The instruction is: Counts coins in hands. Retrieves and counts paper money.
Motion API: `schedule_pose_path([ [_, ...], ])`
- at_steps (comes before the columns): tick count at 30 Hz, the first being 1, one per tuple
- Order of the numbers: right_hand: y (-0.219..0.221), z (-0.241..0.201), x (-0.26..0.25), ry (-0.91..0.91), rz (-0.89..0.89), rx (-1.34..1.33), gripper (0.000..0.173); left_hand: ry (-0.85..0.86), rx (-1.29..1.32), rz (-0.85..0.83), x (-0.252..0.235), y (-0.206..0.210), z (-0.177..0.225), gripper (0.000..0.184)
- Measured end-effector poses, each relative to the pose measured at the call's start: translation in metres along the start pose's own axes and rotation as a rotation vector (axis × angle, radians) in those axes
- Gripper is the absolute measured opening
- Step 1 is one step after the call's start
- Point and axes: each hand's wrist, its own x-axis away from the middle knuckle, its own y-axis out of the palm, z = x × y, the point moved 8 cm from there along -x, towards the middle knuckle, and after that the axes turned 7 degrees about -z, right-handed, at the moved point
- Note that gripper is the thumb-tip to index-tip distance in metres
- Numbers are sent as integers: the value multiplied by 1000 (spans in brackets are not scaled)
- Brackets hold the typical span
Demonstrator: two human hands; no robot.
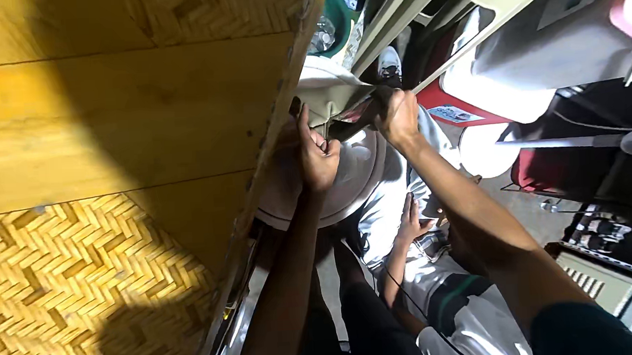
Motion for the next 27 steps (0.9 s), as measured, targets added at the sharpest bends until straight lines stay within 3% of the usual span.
schedule_pose_path([
  [4,-4,7,14,-61,163,-192,24,152,-32,33,10,5,3,80],
  [7,-5,4,18,-140,160,-359,21,165,-46,26,13,7,3,77],
  [11,7,-7,49,-388,-28,1,18,86,-56,36,10,0,-1,69],
  [14,33,-7,80,-608,26,92,16,12,-24,41,9,-3,-2,64],
  [17,43,-5,89,-683,62,91,16,-62,-89,5,9,-1,-1,62],
  [21,39,-10,86,-715,-9,145,17,-231,-599,-291,-19,0,20,61],
  [25,42,-18,88,-788,-10,194,16,-109,-1036,-697,-53,28,40,28],
  [27,44,-20,92,-809,-1,199,16,-42,-1139,-812,-63,42,43,28],
])
